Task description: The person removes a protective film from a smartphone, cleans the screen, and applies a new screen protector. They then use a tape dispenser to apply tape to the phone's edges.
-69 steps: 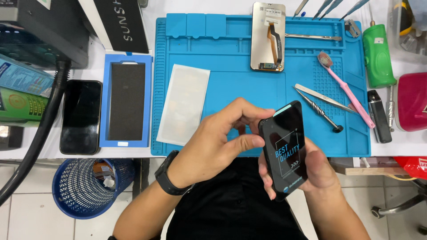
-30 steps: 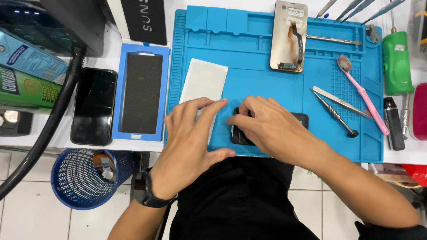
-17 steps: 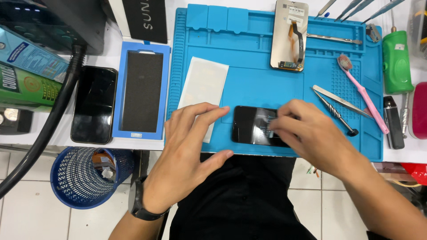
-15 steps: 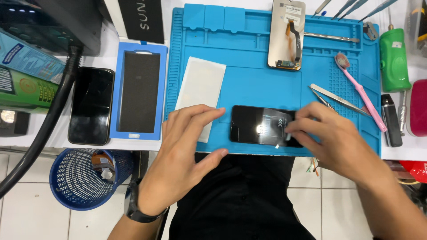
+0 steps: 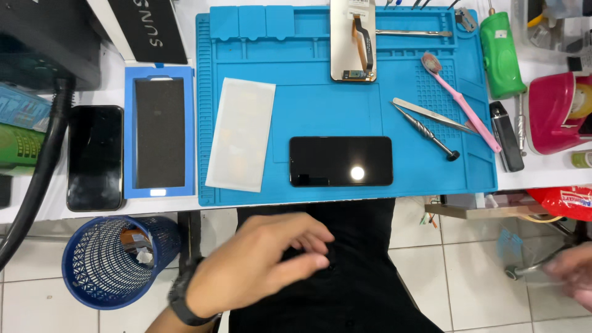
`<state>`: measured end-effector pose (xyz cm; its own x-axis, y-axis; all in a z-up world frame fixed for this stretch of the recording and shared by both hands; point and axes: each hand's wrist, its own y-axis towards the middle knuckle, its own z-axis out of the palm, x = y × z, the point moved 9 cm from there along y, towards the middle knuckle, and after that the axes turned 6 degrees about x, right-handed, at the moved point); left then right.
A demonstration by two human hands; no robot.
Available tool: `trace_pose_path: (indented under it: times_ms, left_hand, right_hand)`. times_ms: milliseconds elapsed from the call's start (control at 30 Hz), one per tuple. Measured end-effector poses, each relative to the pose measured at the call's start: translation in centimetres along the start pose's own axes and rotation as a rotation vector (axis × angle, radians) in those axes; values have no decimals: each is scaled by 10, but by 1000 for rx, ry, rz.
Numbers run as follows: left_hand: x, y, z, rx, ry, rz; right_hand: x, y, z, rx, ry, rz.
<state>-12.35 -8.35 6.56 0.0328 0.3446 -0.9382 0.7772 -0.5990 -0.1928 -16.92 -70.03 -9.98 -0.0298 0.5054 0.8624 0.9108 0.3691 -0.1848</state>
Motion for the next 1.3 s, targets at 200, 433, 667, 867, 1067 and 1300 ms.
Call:
trace_pose_path:
  times_ms: [200, 433, 667, 867, 1067, 1300]
  left_hand:
    - [0, 9, 64, 257, -274, -14]
    - [64, -18, 66, 118, -572, -203]
    - [100, -36, 54, 2, -384, -206]
    - [218, -86, 48, -118, -484, -418]
    - [379, -254, 35, -770, -1014, -1051]
    - [466, -394, -1, -1267, -967, -1279]
  right_hand:
    - [335, 139, 166, 249, 117, -113]
    - [330, 185, 299, 511, 720, -9]
    - [320, 206, 334, 273, 376, 18]
    - [331, 208, 325, 249, -33, -146]
    - [289, 210, 312, 234, 9, 186]
    - [269, 209, 311, 358, -179, 430]
